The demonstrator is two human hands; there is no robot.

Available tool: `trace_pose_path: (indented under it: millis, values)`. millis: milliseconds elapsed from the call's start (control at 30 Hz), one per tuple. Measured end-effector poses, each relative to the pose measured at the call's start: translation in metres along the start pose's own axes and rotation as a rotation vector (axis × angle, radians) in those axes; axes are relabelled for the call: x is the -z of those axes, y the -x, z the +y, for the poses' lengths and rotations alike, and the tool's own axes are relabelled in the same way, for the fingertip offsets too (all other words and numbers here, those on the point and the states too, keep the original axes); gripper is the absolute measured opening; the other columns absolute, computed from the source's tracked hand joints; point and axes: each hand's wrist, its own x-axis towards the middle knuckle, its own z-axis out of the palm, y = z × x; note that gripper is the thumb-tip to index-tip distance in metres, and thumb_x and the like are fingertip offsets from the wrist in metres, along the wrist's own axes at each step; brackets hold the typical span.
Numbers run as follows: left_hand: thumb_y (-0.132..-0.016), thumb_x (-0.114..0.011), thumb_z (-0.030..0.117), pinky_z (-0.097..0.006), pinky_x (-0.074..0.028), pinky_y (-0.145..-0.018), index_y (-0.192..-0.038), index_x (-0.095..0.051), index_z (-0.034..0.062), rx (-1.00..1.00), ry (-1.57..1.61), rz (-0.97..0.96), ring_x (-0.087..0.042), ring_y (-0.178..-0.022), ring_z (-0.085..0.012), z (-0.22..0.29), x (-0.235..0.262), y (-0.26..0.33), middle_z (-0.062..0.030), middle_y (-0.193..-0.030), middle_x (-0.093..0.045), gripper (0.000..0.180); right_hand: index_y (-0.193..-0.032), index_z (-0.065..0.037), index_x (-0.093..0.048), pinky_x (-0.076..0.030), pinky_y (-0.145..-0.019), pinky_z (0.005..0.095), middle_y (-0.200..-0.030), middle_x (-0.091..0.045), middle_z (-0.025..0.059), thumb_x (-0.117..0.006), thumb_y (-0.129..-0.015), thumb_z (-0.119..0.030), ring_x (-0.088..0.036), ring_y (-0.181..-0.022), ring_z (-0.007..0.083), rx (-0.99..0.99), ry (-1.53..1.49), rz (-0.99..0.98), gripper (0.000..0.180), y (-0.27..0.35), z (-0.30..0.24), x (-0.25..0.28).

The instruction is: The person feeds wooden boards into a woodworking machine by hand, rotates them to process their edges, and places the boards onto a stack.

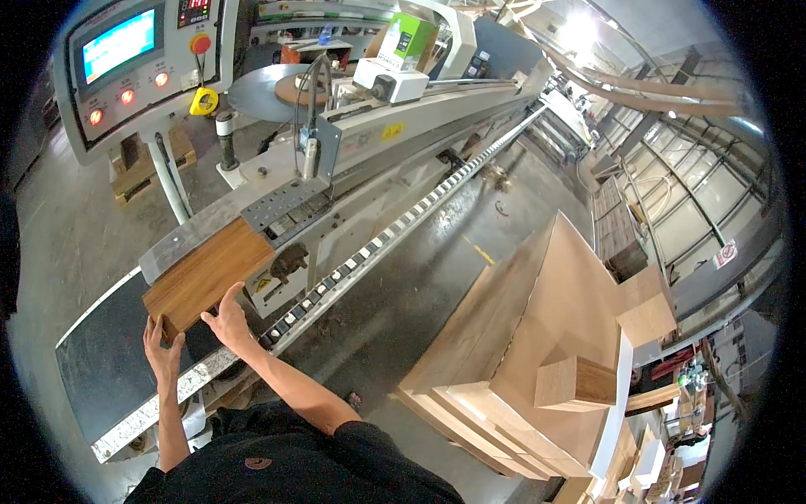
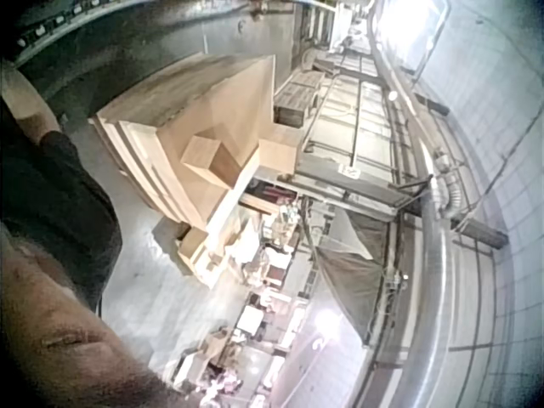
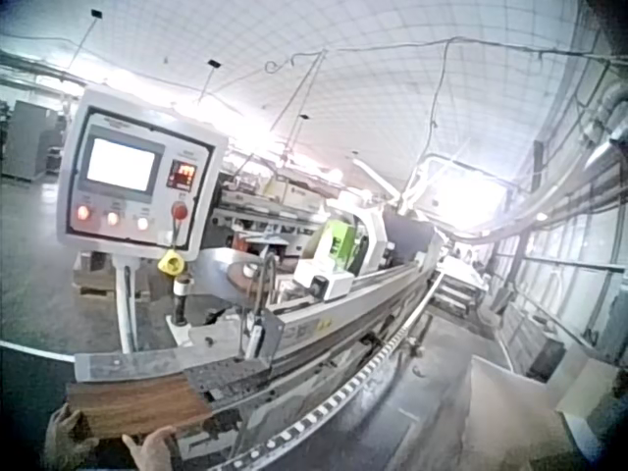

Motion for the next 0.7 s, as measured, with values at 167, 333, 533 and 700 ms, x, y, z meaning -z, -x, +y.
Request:
trace_pose_path:
  millis: [167, 333, 533, 700]
  values:
    - [-0.073, -0.077, 0.028, -0.048, -0.035, -0.112, -0.137, -0.055, 0.0024, -0.013, -0.014, 0.010, -0.037, -0.139, -0.0367, 0.000, 0.001, 0.000, -0.0223, -0.150, -0.040, 0.072, -0.139, 0.021, 0.017, -0.051, -0.085, 0.0391, -0.106, -0.060, 0.0272, -0.076, -0.082, -0.021, -0.063, -0.094, 0.0362, -0.008, 0.028, -0.012, 0.117, 0.001, -0.002, 0.000]
    - [-0.070, -0.077, 0.020, -0.046, -0.032, -0.112, -0.130, -0.059, -0.0013, 0.013, -0.122, 0.056, -0.040, -0.136, -0.0388, 0.012, 0.006, 0.002, -0.0248, -0.145, -0.046, 0.067, -0.136, 0.026, 0.014, -0.053, -0.083, 0.0386, -0.110, -0.061, 0.0308, -0.075, -0.082, -0.020, -0.065, -0.096, 0.0386, 0.031, 0.099, -0.052, 0.114, -0.002, -0.006, 0.005]
    - [-0.071, -0.079, 0.024, -0.052, -0.021, -0.115, -0.129, -0.061, 0.0015, -0.092, -0.234, 0.060, -0.035, -0.141, -0.0369, 0.031, -0.011, -0.008, -0.0252, -0.142, -0.049, 0.065, -0.135, 0.028, 0.011, -0.054, -0.078, 0.0344, -0.098, -0.069, 0.0217, -0.075, -0.081, -0.015, -0.069, -0.089, 0.0315, -0.036, 0.001, -0.090, 0.110, -0.016, -0.004, 0.030]
    - [-0.069, -0.081, 0.021, -0.055, -0.016, -0.115, -0.127, -0.062, 0.0003, -0.104, -0.233, 0.052, -0.030, -0.144, -0.0379, 0.053, -0.027, -0.014, -0.0256, -0.139, -0.052, 0.065, -0.134, 0.029, 0.007, -0.054, -0.078, 0.0347, -0.096, -0.069, 0.0210, -0.077, -0.080, -0.016, -0.069, -0.090, 0.0317, 0.059, 0.030, -0.003, 0.110, -0.030, 0.017, 0.041]
